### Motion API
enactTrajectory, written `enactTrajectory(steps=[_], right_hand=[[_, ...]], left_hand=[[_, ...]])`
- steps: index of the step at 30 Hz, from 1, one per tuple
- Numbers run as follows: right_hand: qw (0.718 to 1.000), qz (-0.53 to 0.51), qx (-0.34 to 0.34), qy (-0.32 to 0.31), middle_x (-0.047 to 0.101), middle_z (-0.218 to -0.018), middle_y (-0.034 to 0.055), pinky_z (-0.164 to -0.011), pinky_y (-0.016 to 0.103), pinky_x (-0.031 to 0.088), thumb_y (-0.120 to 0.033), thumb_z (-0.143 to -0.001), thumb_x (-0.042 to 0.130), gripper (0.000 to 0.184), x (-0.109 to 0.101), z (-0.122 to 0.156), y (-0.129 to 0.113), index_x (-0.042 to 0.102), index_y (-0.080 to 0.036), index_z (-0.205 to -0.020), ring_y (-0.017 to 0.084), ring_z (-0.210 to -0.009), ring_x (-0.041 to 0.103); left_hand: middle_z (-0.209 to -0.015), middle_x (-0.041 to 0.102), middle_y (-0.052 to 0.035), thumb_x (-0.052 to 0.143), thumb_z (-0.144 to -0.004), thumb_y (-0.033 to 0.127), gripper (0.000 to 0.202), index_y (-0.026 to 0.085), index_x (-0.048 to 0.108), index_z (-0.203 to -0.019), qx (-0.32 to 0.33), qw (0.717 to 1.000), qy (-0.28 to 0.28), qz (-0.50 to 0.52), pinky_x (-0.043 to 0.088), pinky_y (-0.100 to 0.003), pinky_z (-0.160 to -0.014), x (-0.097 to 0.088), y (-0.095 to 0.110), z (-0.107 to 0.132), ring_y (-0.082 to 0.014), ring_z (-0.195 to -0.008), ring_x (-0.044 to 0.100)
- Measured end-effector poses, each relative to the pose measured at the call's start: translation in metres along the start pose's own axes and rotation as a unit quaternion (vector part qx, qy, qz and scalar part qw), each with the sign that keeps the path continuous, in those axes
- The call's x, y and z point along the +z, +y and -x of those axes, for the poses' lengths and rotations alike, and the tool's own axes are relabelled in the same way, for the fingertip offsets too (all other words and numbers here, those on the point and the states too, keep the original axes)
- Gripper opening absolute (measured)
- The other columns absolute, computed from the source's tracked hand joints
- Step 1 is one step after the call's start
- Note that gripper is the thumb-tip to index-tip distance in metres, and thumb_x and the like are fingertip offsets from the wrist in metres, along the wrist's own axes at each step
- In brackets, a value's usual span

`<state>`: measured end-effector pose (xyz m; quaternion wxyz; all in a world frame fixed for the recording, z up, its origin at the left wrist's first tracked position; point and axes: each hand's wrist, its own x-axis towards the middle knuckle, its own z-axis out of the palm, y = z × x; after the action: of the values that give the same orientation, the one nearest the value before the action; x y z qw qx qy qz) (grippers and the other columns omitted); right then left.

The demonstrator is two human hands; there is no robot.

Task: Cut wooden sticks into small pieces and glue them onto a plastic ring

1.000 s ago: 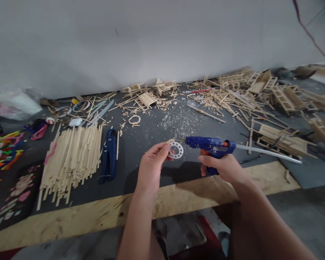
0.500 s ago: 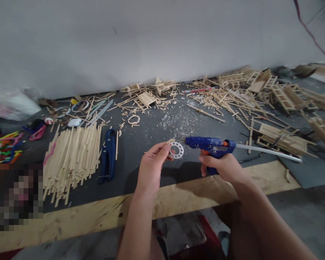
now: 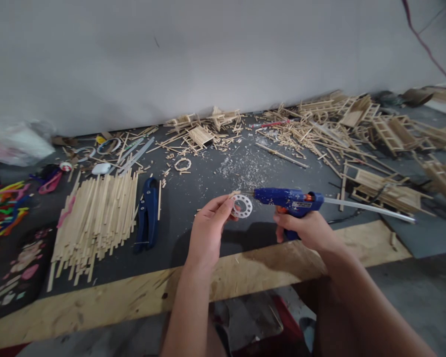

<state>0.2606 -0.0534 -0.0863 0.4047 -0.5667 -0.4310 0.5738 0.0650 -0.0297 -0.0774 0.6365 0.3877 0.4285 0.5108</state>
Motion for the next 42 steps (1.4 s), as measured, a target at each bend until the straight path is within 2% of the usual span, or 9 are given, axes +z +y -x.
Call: enactTrajectory(steps=[11, 16, 20, 24, 27, 30, 33, 39, 42], right_hand=[[0.999, 0.038, 0.006, 0.005, 0.06, -0.045, -0.0021, -0.05, 0.025, 0.04, -0.033, -0.067, 0.066, 0.021, -0.001, 0.003, -0.005, 0.052, -0.018, -0.067, 0.015, -0.044, 0.058], [1.0, 0.013, -0.002, 0.007, 0.058, -0.045, -0.0027, -0.046, 0.024, 0.039, -0.033, -0.066, 0.068, 0.022, -0.004, 0.002, -0.002, 0.053, -0.017, -0.067, 0.014, -0.041, 0.057], [0.998, -0.043, -0.013, 0.046, 0.049, -0.045, -0.0066, -0.038, 0.023, 0.036, -0.032, -0.061, 0.072, 0.025, -0.006, -0.003, 0.0, 0.051, -0.018, -0.065, 0.011, -0.035, 0.05], [0.992, -0.116, -0.013, 0.047, 0.042, -0.046, -0.0078, -0.036, 0.023, 0.039, -0.027, -0.062, 0.072, 0.022, -0.009, -0.012, -0.002, 0.052, -0.017, -0.064, 0.008, -0.036, 0.044], [0.99, -0.13, 0.006, 0.059, 0.05, -0.052, -0.0033, -0.035, 0.021, 0.038, -0.027, -0.065, 0.07, 0.02, -0.012, -0.02, -0.004, 0.055, -0.015, -0.064, 0.007, -0.04, 0.043], [0.99, -0.118, 0.04, 0.068, 0.065, -0.074, 0.0067, -0.042, 0.022, 0.046, -0.032, -0.072, 0.065, 0.019, -0.019, -0.027, -0.006, 0.06, -0.014, -0.071, 0.01, -0.049, 0.054], [0.989, -0.118, 0.053, 0.065, 0.067, -0.082, 0.0092, -0.061, 0.025, 0.053, -0.032, -0.08, 0.057, 0.019, -0.032, -0.03, -0.007, 0.062, -0.015, -0.078, 0.014, -0.063, 0.062], [0.993, -0.01, 0.031, 0.111, 0.065, -0.082, 0.0051, -0.059, 0.024, 0.049, -0.038, -0.076, 0.062, 0.02, -0.076, -0.015, -0.009, 0.063, -0.019, -0.08, 0.014, -0.072, 0.06], [0.986, 0.107, -0.008, 0.13, 0.064, -0.077, 0.0036, -0.054, 0.021, 0.042, -0.044, -0.072, 0.064, 0.026, -0.081, -0.003, -0.016, 0.064, -0.018, -0.078, 0.012, -0.067, 0.056]], left_hand=[[-0.076, 0.064, -0.0024, 0.063, -0.076, 0.031, 0.017, 0.018, 0.069, -0.086, -0.01, 1.0, -0.014, 0.017, 0.044, -0.024, -0.064, 0.001, 0.0, 0.0, -0.0104, -0.067, 0.054], [-0.074, 0.064, -0.0025, 0.063, -0.076, 0.029, 0.016, 0.017, 0.069, -0.085, -0.017, 0.999, -0.027, 0.035, 0.043, -0.022, -0.062, 0.001, 0.001, 0.0, -0.0099, -0.065, 0.054], [-0.074, 0.063, -0.0029, 0.063, -0.075, 0.029, 0.014, 0.016, 0.069, -0.078, -0.003, 0.999, -0.033, 0.043, 0.043, -0.022, -0.061, -0.002, 0.002, 0.0, -0.0102, -0.066, 0.054], [-0.075, 0.063, -0.0029, 0.065, -0.074, 0.029, 0.014, 0.016, 0.069, -0.077, 0.007, 0.999, -0.009, 0.043, 0.043, -0.023, -0.06, -0.009, 0.005, -0.002, -0.0113, -0.067, 0.055], [-0.074, 0.063, -0.0028, 0.067, -0.072, 0.03, 0.015, 0.017, 0.069, -0.078, 0.013, 0.999, 0.02, 0.039, 0.042, -0.023, -0.057, -0.016, 0.008, -0.003, -0.0111, -0.065, 0.054], [-0.073, 0.064, -0.0027, 0.069, -0.069, 0.029, 0.015, 0.017, 0.069, -0.077, 0.026, 0.997, 0.05, 0.044, 0.039, -0.022, -0.054, -0.023, 0.011, -0.005, -0.0107, -0.064, 0.054], [-0.07, 0.062, -0.0016, 0.071, -0.067, 0.028, 0.015, 0.017, 0.069, -0.076, 0.052, 0.994, 0.081, 0.053, 0.037, -0.021, -0.053, -0.031, 0.013, -0.007, -0.0088, -0.061, 0.051], [-0.066, 0.058, -0.0006, 0.072, -0.066, 0.03, 0.019, 0.016, 0.069, -0.078, 0.108, 0.985, 0.132, 0.029, 0.041, -0.021, -0.056, -0.044, 0.012, -0.011, -0.0082, -0.06, 0.05], [-0.067, 0.058, -0.0008, 0.073, -0.065, 0.032, 0.022, 0.015, 0.069, -0.078, 0.112, 0.983, 0.143, 0.021, 0.043, -0.021, -0.057, -0.045, 0.011, -0.011, -0.0088, -0.061, 0.051]])
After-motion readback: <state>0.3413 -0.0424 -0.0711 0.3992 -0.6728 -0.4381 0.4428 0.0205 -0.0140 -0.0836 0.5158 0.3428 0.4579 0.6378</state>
